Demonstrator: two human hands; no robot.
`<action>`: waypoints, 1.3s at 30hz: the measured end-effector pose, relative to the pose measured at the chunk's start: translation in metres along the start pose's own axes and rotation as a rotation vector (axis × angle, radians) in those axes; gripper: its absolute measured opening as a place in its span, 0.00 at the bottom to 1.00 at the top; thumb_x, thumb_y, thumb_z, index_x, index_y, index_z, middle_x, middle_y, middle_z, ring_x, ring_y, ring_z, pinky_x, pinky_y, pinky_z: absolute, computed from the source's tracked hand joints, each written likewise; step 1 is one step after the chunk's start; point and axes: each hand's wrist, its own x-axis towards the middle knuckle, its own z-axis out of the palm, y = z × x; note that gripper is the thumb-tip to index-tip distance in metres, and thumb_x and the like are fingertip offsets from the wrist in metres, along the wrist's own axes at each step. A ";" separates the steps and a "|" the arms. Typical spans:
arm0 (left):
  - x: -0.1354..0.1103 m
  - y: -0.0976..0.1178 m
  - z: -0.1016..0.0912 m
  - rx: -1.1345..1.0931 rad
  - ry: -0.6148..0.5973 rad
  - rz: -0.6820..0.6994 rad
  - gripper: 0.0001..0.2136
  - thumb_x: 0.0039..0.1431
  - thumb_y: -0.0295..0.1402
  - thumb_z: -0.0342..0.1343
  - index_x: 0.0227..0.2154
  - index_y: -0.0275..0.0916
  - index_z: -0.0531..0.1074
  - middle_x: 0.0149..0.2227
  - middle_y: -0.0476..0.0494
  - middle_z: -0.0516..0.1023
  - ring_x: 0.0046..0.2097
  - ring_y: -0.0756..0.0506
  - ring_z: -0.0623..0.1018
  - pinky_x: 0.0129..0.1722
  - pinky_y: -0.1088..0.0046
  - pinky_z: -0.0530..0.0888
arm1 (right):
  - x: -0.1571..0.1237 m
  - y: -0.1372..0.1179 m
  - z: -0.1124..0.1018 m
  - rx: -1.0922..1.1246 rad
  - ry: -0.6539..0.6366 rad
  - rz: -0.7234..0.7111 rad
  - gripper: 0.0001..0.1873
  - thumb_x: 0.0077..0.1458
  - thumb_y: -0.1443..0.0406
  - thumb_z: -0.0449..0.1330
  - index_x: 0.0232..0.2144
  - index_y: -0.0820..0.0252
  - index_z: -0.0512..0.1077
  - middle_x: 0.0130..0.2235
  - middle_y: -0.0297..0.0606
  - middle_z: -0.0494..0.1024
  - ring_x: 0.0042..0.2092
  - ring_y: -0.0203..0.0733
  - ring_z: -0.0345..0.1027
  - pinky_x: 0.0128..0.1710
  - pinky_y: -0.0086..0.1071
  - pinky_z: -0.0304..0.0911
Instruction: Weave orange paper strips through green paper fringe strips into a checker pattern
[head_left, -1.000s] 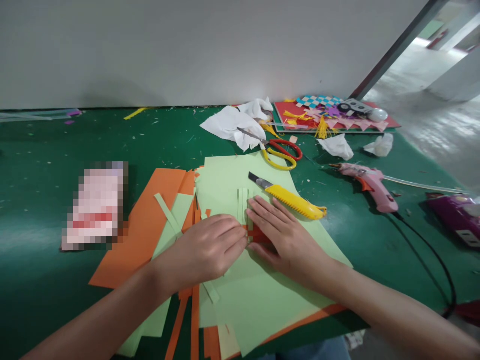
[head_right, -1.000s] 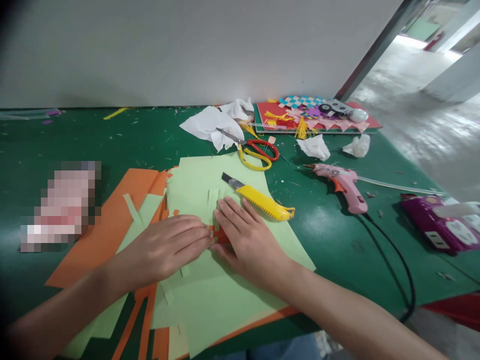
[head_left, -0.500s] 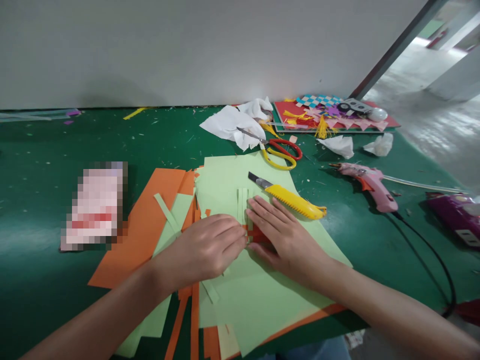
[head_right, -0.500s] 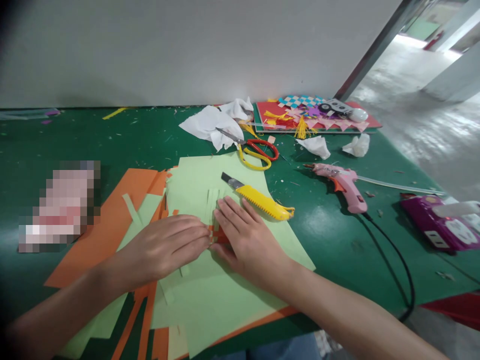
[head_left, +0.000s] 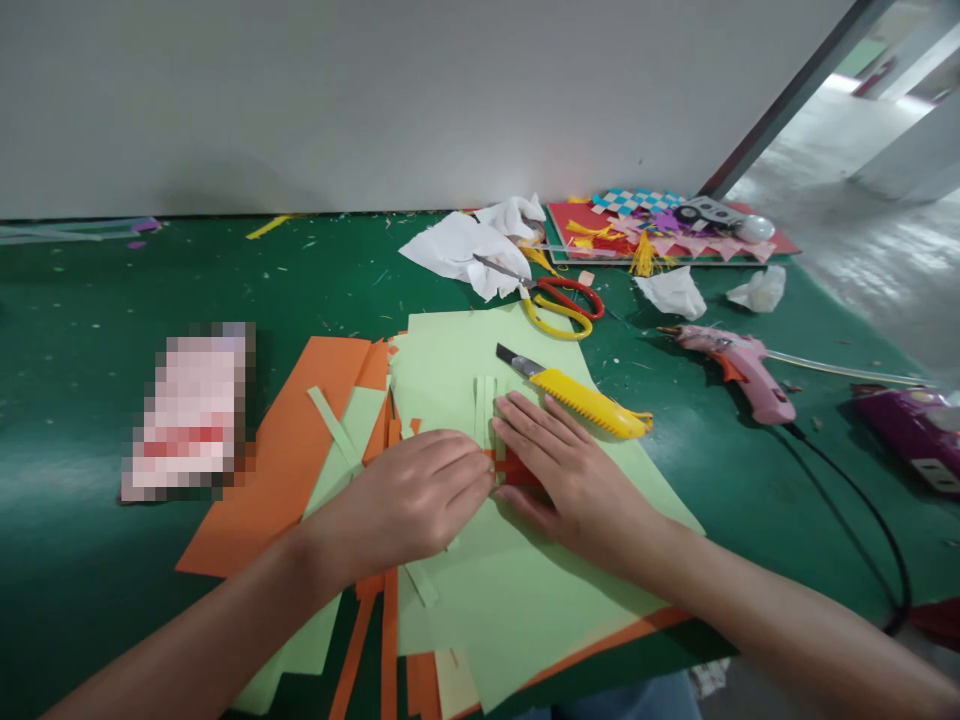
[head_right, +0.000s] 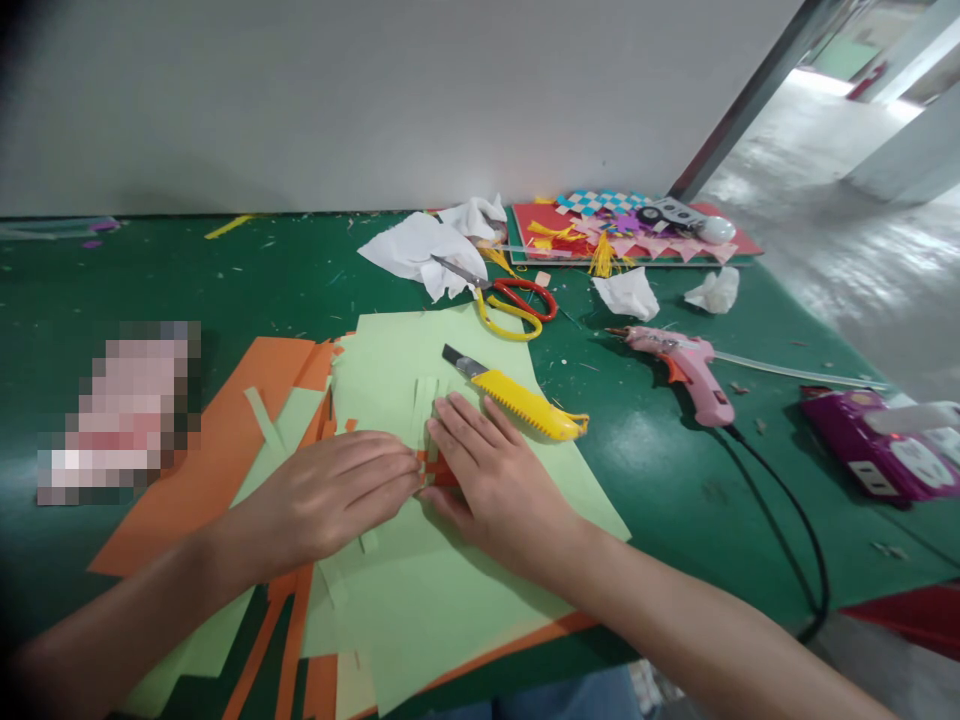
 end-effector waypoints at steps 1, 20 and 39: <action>-0.001 0.000 0.001 -0.027 -0.004 -0.014 0.06 0.59 0.22 0.56 0.38 0.31 0.74 0.37 0.38 0.80 0.44 0.41 0.78 0.45 0.61 0.77 | 0.000 0.000 0.000 0.006 0.001 0.000 0.26 0.62 0.60 0.51 0.59 0.70 0.62 0.63 0.49 0.61 0.66 0.48 0.49 0.65 0.50 0.50; -0.009 -0.015 -0.002 -0.195 -0.076 -0.207 0.10 0.63 0.29 0.51 0.45 0.34 0.71 0.46 0.38 0.77 0.52 0.41 0.74 0.55 0.59 0.71 | -0.001 0.005 -0.007 0.045 0.087 -0.066 0.19 0.58 0.62 0.59 0.51 0.63 0.70 0.55 0.46 0.72 0.60 0.52 0.60 0.58 0.48 0.61; -0.001 -0.007 -0.018 0.134 -0.037 0.151 0.07 0.61 0.23 0.52 0.37 0.34 0.74 0.37 0.38 0.80 0.41 0.43 0.78 0.45 0.63 0.77 | 0.004 0.002 -0.004 0.038 0.116 -0.146 0.15 0.60 0.63 0.56 0.47 0.66 0.71 0.49 0.49 0.76 0.53 0.53 0.68 0.52 0.47 0.67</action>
